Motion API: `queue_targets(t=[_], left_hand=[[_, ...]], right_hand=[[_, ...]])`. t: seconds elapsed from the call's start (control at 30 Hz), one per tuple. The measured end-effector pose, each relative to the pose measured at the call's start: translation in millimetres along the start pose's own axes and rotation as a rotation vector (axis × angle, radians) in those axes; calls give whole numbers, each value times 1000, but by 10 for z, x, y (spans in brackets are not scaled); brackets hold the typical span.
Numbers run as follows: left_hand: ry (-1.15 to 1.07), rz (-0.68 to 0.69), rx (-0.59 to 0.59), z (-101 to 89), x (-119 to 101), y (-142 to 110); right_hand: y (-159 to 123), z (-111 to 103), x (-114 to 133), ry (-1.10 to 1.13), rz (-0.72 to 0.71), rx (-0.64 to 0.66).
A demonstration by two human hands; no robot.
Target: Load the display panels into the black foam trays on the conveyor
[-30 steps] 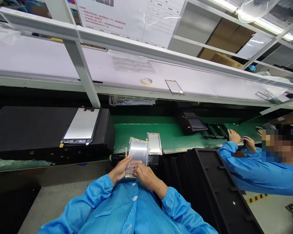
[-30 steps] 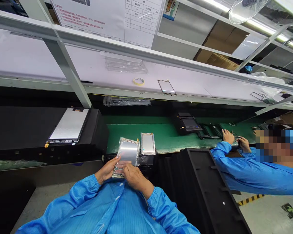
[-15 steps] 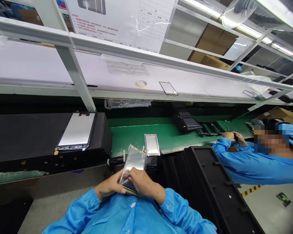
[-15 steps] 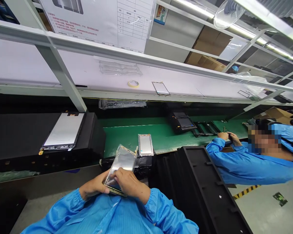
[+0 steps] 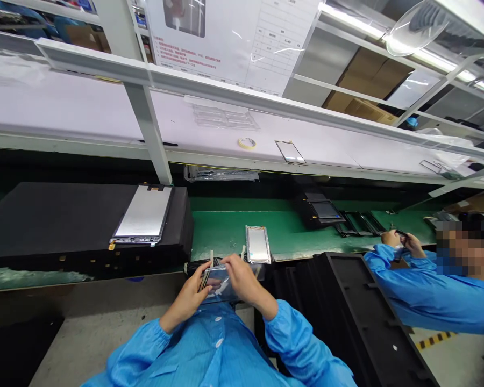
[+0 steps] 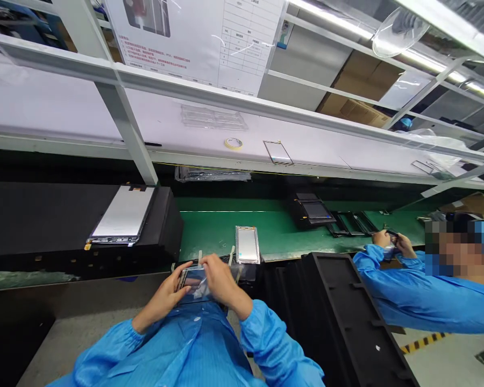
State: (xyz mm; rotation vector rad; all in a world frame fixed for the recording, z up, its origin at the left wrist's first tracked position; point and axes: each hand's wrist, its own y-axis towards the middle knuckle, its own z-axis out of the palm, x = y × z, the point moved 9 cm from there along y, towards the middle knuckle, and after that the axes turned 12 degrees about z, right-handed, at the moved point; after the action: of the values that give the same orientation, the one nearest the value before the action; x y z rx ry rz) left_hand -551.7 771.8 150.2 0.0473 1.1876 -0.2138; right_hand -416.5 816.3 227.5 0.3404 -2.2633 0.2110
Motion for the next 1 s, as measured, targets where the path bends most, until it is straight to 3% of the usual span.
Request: queue_targets(t=[0.1, 0.17, 0.23, 0.3, 0.33, 0.4, 0.47, 0.6, 0.67, 0.73, 0.87, 1.0], left_hand=[[-16, -96, 61, -187, 54, -64], [-81, -140, -29, -417, 64, -115], [-181, -153, -156, -616, 46, -162], [-284, -154, -248, -700, 29, -196], [-331, -160, -276, -695, 32, -207], [-405, -171, -318, -625, 65, -212], [-467, -174, -358, -528, 129, -204], [-518, -176, -412, -382, 289, -181], [-515, -181, -414, -339, 350, -167], [-516, -186, -423, -316, 393, -163], [-525, -195, -428, -307, 424, -194], [-423, -291, -203, -292, 358, -219]], right_hand=[[114, -846, -417, 231, 171, -230], [35, -1508, -886, 429, 309, -448], [-200, -2091, -1336, 593, 358, -723], [-481, -2406, -1648, 573, 372, -929], [-598, -2441, -1725, 483, 380, -981], [-741, -2263, -1745, 256, 387, -973], [-778, -1809, -1706, 183, 394, -835], [-749, -646, -1602, 725, 460, -387], [-758, -335, -1475, 984, 457, -286], [-764, -262, -1390, 1086, 448, -289], [-693, -359, -1344, 1096, 468, -314], [-523, -430, -1243, 1195, 427, -203]])
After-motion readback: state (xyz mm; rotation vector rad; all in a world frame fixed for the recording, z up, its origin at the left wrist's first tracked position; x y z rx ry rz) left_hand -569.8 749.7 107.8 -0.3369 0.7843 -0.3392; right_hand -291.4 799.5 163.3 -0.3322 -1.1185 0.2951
